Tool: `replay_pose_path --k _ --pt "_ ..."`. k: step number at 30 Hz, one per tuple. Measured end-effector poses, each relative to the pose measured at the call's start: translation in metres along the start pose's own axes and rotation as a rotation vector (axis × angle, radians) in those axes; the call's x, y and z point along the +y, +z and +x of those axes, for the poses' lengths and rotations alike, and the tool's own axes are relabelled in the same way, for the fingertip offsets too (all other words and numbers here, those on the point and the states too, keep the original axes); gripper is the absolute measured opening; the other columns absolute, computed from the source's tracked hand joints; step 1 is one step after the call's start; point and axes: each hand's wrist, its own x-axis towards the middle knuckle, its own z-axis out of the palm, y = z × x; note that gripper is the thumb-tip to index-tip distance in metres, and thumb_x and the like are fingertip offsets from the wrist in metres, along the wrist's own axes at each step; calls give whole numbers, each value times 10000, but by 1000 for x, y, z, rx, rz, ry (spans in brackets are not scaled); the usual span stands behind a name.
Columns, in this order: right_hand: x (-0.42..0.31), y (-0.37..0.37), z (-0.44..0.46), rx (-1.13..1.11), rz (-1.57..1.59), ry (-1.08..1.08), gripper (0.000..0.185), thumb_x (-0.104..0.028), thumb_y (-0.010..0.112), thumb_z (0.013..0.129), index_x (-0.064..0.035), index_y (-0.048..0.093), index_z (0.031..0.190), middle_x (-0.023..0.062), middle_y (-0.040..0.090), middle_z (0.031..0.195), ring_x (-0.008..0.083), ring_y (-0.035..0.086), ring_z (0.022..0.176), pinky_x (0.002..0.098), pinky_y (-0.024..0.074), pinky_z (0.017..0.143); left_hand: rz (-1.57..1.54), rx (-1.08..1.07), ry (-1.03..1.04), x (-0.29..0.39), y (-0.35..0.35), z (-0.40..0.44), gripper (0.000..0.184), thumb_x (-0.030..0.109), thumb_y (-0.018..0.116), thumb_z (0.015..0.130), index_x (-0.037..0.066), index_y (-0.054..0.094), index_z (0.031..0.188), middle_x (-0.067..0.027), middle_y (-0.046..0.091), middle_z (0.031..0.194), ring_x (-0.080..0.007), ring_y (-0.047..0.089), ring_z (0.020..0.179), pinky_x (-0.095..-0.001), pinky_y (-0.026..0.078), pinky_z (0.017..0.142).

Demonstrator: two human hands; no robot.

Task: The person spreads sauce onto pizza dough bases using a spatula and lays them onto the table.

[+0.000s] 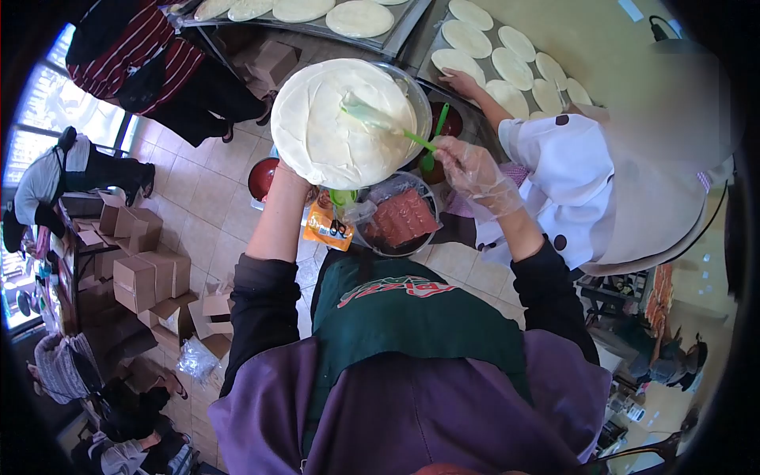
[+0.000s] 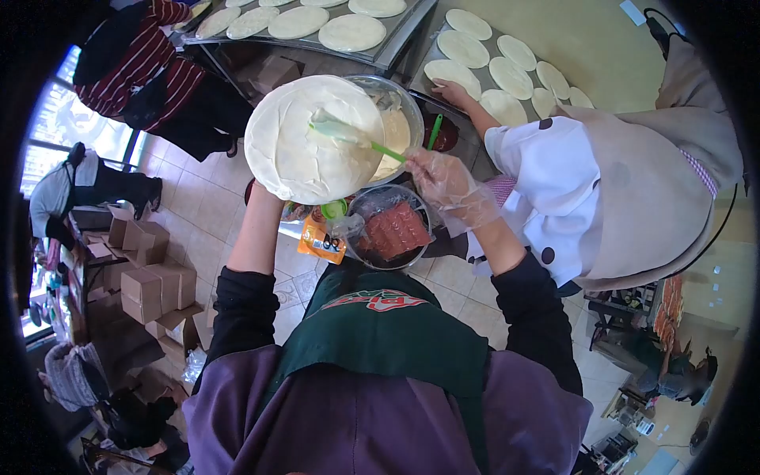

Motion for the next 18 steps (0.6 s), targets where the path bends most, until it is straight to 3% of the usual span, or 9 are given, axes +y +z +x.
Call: replay_pose_path --k 3,8,10,13,14,18 --pt "-7 2 -12 -136 36 7 99 -70 542 882 -36 592 961 164 628 774 272 646 687 334 511 617 -13 -19 28 1 -1 -3 485 396 438 929 112 465 1321 -108 506 1322 -284 519 1165 -453 441 977" --pt "-12 -4 -30 -249 109 -133 131 -60 515 905 -4 579 1004 91 602 733 203 596 653 284 494 630 -37 -53 69 2 -2 -6 496 410 433 927 117 458 1327 -108 497 1332 -289 509 1175 -462 433 984" --pt "-14 -6 -36 -267 293 110 126 -77 528 913 -10 582 1004 53 582 719 130 554 644 260 474 632 -45 -70 82 3 -3 -7 501 416 432 926 119 456 1329 -108 493 1335 -291 506 1179 -465 429 987" --pt "-17 -16 -25 -100 134 178 129 -93 536 919 -11 583 1008 14 556 718 74 501 654 237 448 625 -57 -99 99 4 -5 -8 508 424 429 924 122 451 1332 -108 487 1341 -295 500 1185 -470 424 991" --pt "-10 -16 -25 -61 151 242 135 -91 499 918 -48 583 1014 113 641 757 201 633 680 296 490 646 -60 -110 106 5 -6 -8 510 426 428 924 123 450 1333 -108 485 1343 -296 498 1187 -471 423 993" --pt "-3 -12 -26 -3 -66 226 130 -119 527 913 -54 590 1006 144 626 746 269 629 665 328 486 622 -75 -153 136 7 -9 -8 519 437 424 922 127 444 1338 -108 478 1350 -300 490 1195 -478 416 998"
